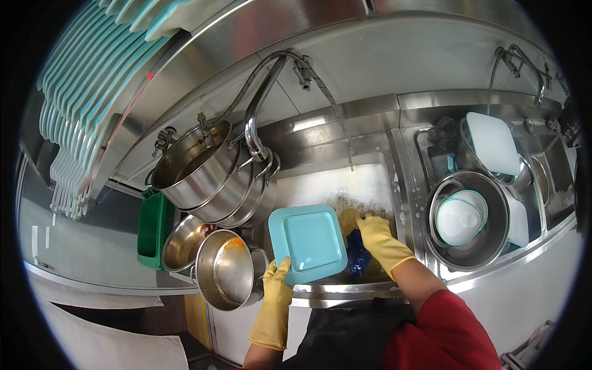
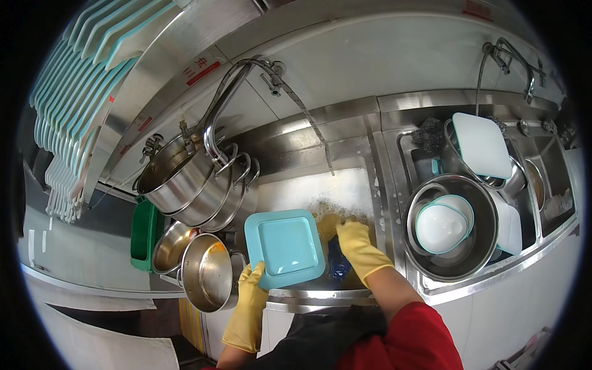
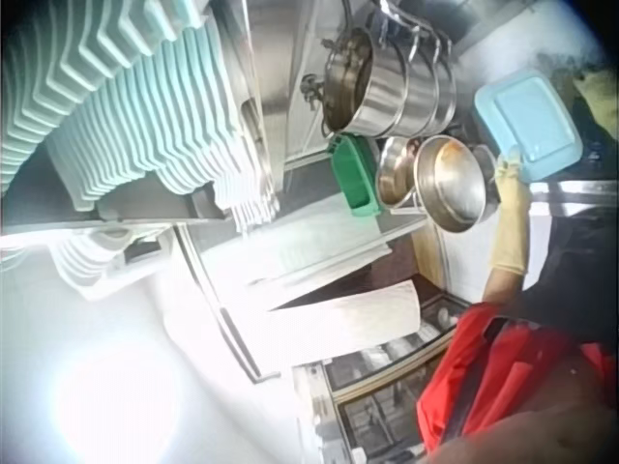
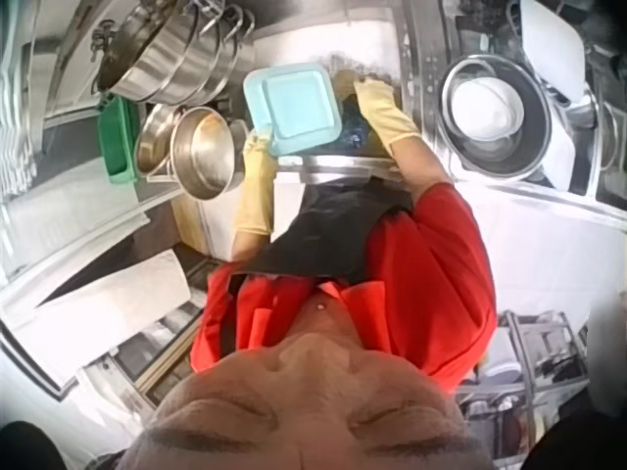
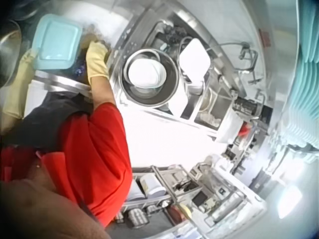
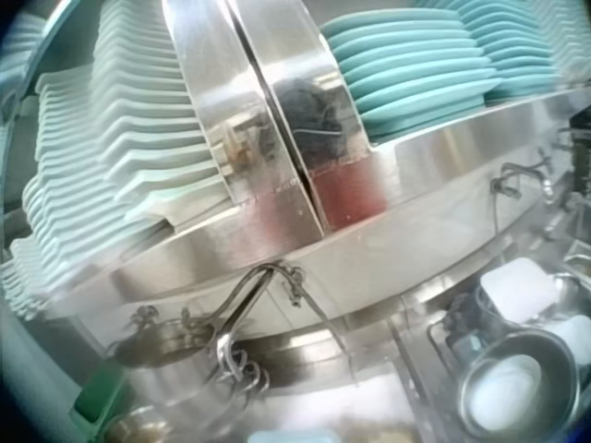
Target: The person washes several metal bowls, a frying pan, and a blue plastic container in a sink filled with soapy water, scrubbing them with a blue sponge and rinsing them under a faucet.
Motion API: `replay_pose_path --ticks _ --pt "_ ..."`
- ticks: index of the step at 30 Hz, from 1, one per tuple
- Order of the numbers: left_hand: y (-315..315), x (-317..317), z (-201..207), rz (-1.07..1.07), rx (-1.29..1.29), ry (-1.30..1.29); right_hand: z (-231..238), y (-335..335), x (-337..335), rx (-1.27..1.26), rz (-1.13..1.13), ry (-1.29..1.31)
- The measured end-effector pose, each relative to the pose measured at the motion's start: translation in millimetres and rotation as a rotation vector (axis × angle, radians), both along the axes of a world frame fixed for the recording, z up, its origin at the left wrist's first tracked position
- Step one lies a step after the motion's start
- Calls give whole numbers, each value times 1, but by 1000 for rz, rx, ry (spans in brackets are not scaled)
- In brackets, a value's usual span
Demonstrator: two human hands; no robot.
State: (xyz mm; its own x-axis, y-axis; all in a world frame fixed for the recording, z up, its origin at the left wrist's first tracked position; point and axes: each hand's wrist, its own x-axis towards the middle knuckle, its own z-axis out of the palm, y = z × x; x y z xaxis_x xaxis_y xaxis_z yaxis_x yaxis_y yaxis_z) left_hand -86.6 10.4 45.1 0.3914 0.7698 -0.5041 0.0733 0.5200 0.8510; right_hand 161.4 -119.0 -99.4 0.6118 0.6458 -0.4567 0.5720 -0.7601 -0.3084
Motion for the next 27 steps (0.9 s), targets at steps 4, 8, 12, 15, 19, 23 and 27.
replay_pose_path --ticks 4,8,12,15,19,23,27 --pt "3 -7 7 -23 20 39 -46 -20 -54 36 224 -322" --pt "6 3 4 -103 73 81 -146 -19 -69 -7 -49 35" --pt "16 -3 -9 -127 161 61 -121 -26 -57 370 -193 469" --pt "19 4 -19 -143 168 70 -1 -29 -54 625 -479 822" --pt "12 15 -28 -178 203 147 85 -8 -96 1167 -290 815" --pt "-4 29 -27 -171 252 -57 124 37 -93 1156 412 91" --pt "0 29 -30 -300 233 15 107 77 -61 1080 214 -59"
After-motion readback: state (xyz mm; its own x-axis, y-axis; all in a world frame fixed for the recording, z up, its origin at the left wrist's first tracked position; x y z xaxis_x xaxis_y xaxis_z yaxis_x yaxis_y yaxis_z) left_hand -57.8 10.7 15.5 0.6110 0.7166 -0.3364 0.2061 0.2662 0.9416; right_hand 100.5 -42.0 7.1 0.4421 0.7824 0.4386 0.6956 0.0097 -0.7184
